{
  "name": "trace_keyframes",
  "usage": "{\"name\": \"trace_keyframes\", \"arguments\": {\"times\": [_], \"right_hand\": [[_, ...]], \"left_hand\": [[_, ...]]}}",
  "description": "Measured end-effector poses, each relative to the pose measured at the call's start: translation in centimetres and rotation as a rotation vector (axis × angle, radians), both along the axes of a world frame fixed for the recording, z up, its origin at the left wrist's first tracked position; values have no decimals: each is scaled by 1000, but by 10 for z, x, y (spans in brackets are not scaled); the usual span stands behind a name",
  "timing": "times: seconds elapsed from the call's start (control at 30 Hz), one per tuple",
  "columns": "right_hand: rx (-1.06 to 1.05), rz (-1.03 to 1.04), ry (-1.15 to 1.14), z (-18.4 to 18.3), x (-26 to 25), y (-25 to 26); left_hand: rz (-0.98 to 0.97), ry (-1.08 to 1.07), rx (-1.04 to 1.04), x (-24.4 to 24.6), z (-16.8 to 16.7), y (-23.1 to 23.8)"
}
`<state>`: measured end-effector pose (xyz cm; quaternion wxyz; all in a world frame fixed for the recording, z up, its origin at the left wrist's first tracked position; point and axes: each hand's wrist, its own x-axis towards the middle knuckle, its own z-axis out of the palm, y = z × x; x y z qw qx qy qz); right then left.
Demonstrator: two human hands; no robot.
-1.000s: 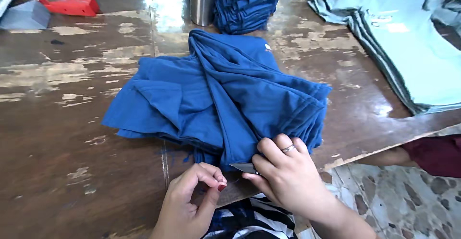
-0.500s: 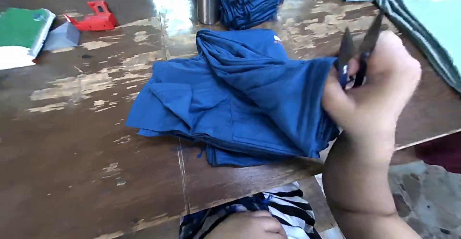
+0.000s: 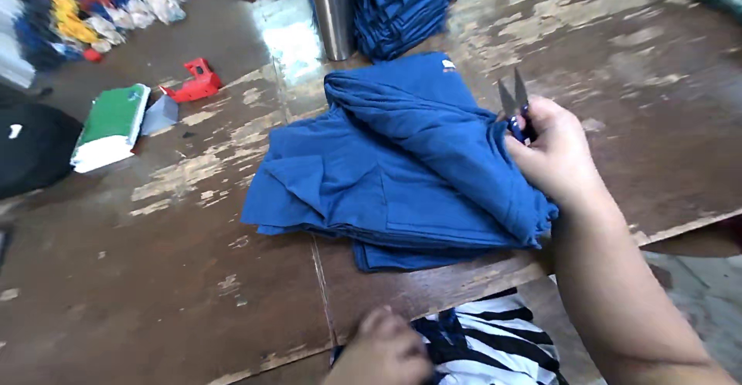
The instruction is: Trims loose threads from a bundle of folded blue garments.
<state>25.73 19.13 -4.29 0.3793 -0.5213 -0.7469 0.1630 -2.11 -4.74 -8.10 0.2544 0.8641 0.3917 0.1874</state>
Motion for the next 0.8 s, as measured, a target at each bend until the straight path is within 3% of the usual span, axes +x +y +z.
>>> {"name": "trace_keyframes", "arguments": {"times": [0.07,0.1,0.2,0.3,0.43,0.5,0.63,0.8], "right_hand": [[35,22,19,-2,2,-1],[70,26,28,-2,4,-3],[242,-52,39,12,6,-27],[424,-27,48,22,-15,-79],[332,365,95,-3,-69,-133],[337,375,1,-23,-80,-125],[396,416,-68,-35,-53,-101],[296,339,-94,-35,27,-43]], "left_hand": [[-210,-86,-119,-2,15,2],[-220,-115,-112,-6,29,12],[-4,-107,166,-25,74,64],[275,17,369,-46,82,143],[687,204,73,-75,55,237],[735,183,-69,-94,43,257],[661,133,-49,-112,33,230],[774,164,-135,-44,46,126]]}}
